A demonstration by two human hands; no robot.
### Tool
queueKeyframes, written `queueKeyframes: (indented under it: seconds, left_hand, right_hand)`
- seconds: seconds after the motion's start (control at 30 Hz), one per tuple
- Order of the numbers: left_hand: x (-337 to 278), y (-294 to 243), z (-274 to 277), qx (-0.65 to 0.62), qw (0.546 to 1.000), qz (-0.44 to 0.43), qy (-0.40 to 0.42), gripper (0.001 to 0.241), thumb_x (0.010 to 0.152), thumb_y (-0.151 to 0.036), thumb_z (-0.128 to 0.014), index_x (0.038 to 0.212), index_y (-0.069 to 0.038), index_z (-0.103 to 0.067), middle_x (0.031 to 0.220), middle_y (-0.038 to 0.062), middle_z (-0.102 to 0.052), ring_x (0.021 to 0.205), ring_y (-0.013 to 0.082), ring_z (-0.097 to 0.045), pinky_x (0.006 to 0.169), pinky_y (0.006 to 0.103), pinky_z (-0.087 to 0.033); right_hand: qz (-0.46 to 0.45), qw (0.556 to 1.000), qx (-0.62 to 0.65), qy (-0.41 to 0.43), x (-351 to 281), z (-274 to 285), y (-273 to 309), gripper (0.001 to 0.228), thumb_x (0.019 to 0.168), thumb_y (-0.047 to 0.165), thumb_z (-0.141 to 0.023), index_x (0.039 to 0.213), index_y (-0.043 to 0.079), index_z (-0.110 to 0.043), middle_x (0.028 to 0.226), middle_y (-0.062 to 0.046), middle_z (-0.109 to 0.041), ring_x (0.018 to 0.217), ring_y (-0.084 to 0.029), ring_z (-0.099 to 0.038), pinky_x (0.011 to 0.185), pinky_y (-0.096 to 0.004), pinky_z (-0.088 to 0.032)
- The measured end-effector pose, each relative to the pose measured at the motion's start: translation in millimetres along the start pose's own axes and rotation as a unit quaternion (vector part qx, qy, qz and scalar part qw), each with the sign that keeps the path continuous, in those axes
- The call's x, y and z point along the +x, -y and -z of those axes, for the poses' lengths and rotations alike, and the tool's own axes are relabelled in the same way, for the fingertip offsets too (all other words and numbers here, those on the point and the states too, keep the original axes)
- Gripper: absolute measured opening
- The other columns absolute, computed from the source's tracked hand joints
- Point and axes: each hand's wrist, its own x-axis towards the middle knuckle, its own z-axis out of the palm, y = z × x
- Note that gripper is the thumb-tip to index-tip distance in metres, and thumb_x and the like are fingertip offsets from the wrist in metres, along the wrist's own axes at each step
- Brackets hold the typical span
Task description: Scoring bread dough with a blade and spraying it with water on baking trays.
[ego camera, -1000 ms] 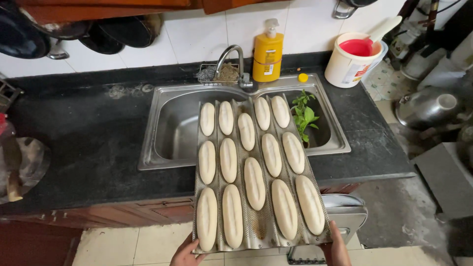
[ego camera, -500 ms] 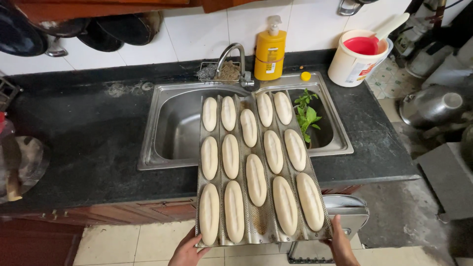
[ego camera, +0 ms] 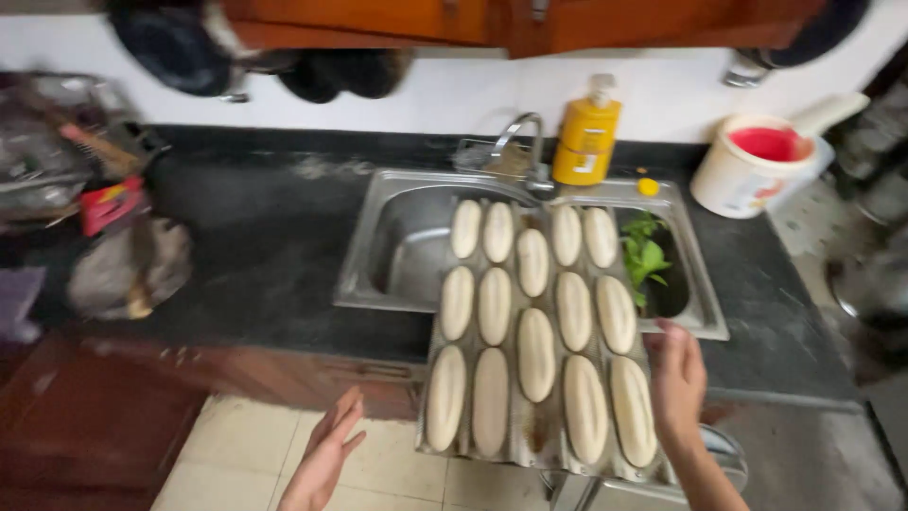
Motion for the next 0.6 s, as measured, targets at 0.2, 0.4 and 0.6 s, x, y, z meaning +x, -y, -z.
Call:
queueKeyframes:
  seconds: [0.2, 0.4, 0.6]
  left_hand:
    - [-95.9, -21.7, 62.0, -0.022, 0.991, -0.094, -0.088, 0.061, 0.093, -0.024, -0.06, 0.15, -0.003, -0.056, 0.144, 0.016, -0.068, 0.135, 0.0273, -0.062, 0.109, 0.0378, -0.046]
    - [-186.2, -2.8, 177.7, 0.009, 0.978, -0.115, -0.173, 0.061, 0.094, -0.025, -0.058, 0.151, -0.004, -0.055, 0.141, 0.018, -0.07, 0.128, 0.0283, -0.068, 0.104, 0.0381, -0.05]
    - [-186.2, -25.0, 227.1, 0.04, 0.97, -0.152, -0.184, 0.055, 0.096, -0.023, -0.055, 0.148, -0.002, -0.056, 0.137, 0.014, -0.071, 0.125, 0.0267, -0.067, 0.105, 0.0392, -0.05]
  right_hand:
    - [0.022, 0.955, 0.111, 0.273, -72.0, -164.5, 71.4, 0.038, 0.107, 0.031, -0.049, 0.128, 0.004, -0.066, 0.094, -0.005, -0.066, 0.089, -0.015, -0.061, 0.081, -0.03, -0.048]
    - [-0.055, 0.907, 0.137, 0.395, -173.2, -262.7, 108.9, 0.043, 0.105, 0.027, -0.048, 0.139, 0.002, -0.059, 0.114, -0.009, -0.07, 0.101, -0.018, -0.066, 0.083, -0.03, -0.049]
    - [-0.05, 0.929, 0.116, 0.348, -197.0, -267.6, 134.2, 0.043, 0.105, 0.025, -0.047, 0.143, 0.006, -0.054, 0.129, -0.008, -0.068, 0.117, -0.017, -0.064, 0.093, -0.032, -0.051]
